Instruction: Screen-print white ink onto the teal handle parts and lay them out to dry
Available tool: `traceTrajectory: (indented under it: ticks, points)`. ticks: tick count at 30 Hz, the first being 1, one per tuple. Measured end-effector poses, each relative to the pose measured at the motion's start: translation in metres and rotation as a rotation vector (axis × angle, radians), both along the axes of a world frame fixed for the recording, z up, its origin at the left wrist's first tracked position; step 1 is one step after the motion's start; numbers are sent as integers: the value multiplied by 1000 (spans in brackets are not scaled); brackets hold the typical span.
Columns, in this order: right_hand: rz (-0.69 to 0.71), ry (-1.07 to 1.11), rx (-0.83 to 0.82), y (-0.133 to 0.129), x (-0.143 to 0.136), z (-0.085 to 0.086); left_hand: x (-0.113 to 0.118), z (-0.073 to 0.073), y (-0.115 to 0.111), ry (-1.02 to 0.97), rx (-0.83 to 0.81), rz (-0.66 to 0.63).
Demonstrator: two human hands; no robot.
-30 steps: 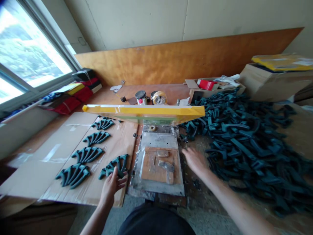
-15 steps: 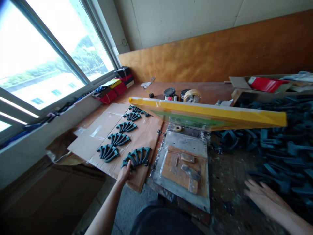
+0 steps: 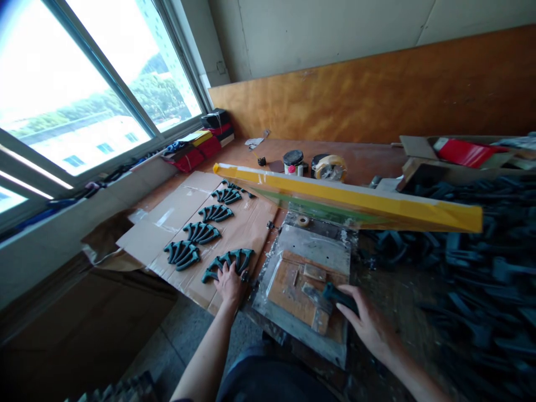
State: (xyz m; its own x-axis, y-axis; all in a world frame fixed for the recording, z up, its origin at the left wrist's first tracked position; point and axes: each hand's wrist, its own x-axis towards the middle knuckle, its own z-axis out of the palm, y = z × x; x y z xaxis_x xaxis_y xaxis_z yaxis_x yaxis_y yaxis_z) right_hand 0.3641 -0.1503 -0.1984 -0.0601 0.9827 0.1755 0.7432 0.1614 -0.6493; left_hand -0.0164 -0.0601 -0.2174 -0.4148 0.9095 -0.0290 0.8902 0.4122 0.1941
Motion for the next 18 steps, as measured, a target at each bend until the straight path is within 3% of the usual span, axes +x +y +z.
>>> traceTrajectory:
  ticks: [4, 8, 11, 18]
  points:
    - [119, -92, 209, 25, -56, 18, -11, 6, 0, 24, -3, -30]
    - [187, -305, 286, 33, -70, 12, -24, 18, 21, 69, 62, -132]
    - [127, -397, 329, 33, -70, 1, -28, 28, 62, 52, 99, -220]
    - [29, -509, 484, 36, -66, -20, -6, 44, 199, -55, 74, -506]
